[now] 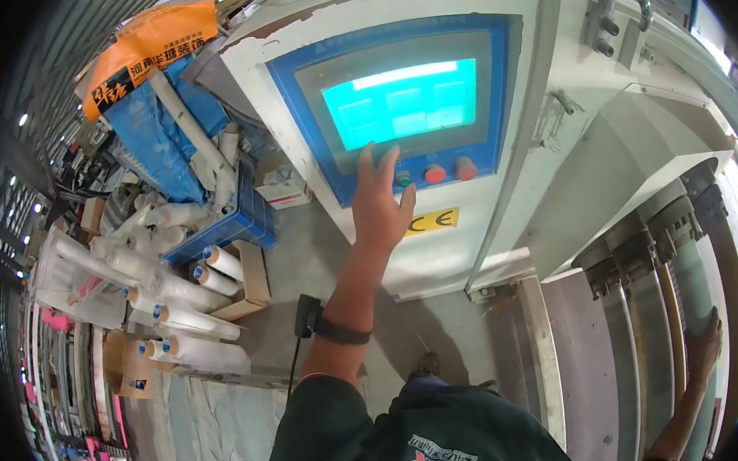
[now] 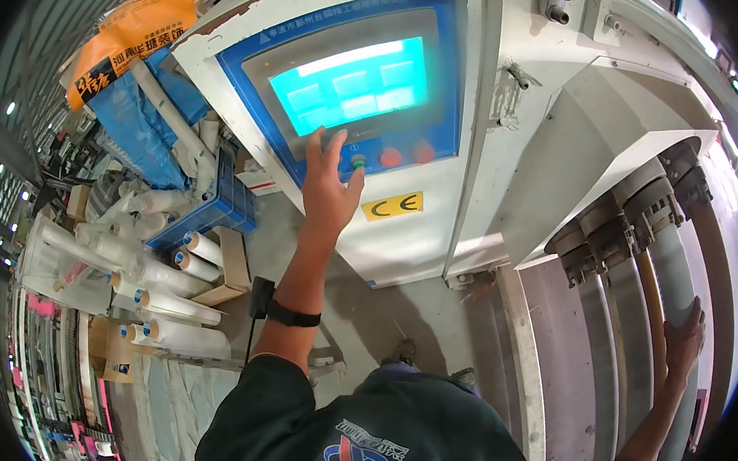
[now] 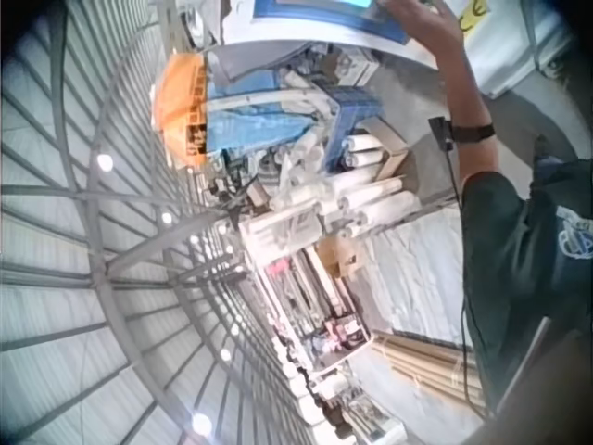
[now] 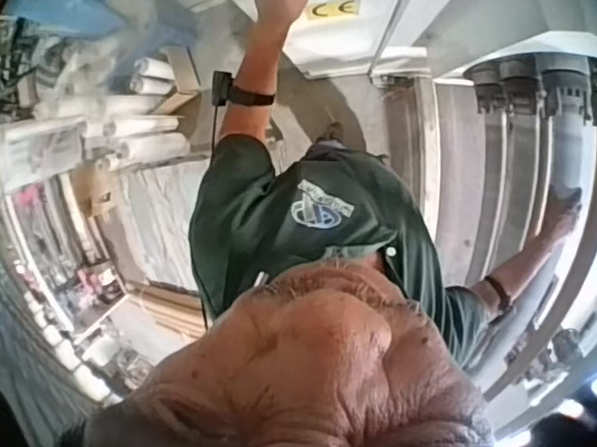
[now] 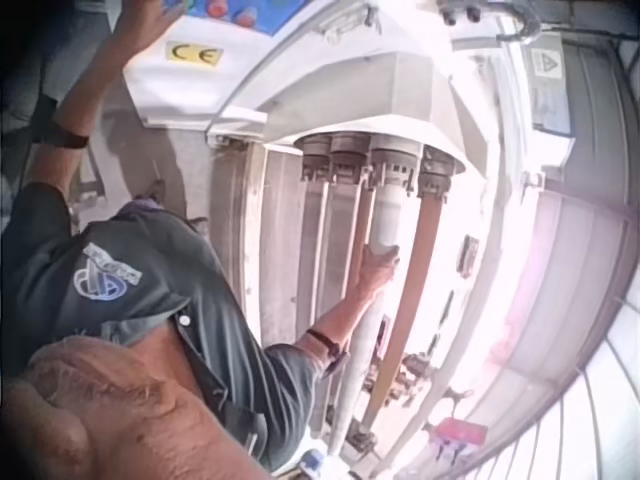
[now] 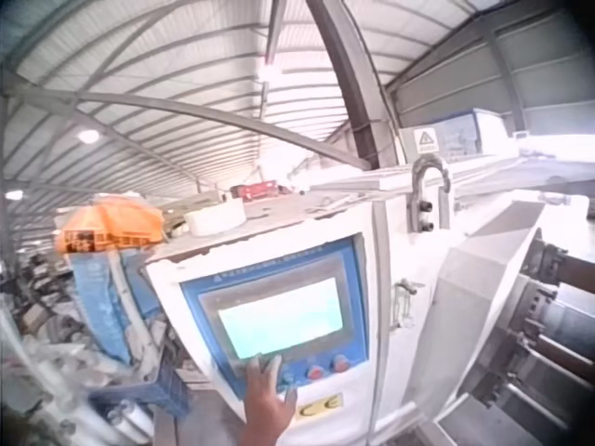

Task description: Operating an industrial winder by interacting with the control screen and manually loading cardboard cores onto the machine rollers.

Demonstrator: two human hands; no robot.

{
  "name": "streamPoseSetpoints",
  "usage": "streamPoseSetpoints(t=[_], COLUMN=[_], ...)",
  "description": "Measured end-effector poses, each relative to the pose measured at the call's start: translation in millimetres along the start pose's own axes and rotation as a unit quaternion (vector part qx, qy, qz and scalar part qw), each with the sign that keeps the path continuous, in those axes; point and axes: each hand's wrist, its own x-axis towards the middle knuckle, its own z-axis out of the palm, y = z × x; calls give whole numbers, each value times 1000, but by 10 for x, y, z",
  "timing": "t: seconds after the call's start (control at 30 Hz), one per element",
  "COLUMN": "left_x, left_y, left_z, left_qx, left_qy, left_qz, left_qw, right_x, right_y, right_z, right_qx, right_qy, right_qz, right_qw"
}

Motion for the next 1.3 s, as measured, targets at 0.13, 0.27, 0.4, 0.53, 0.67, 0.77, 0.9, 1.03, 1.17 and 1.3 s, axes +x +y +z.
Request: streamPoseSetpoints(t=[0.13,0.27,0.4,0.53,0.67,0.77,0.9,1.03,1.17,1.3], left_x=[-60,-38,93,194,240,268,299,308,318,344], left_y=[80,115,158,161,150,172,172,140,94,288], left_z=[-66,-71,-57,-87,-119,-140,-140,-128,-64,6], left_qx=[-66,-93,-88,-56,-57,-60,-51,-40,-23,-52], left_qy=[-11,-1,17,35,38,36,40,47,35,31], left_qz=[6,5,11,7,-6,-20,-24,-20,-30,-25], left_qw=[998,996,996,998,998,997,998,998,999,998], right_x=[-5,3,-8,-18,-8,-11,-32,-24,-28,-28], right_y=[-13,-47,-39,-66,-23,-18,15,-63,-109,-184], right_z=[-1,15,23,1,41,32,57,11,-49,-78], right_qx=[-3,2,-31,-35,-26,-25,-26,-26,-30,-34], right_qy=[-7,5,10,19,22,18,31,20,11,19], right_qz=[9,0,3,-1,-3,-7,-15,4,8,7], right_qw=[1000,1000,999,999,999,1000,999,999,999,999])
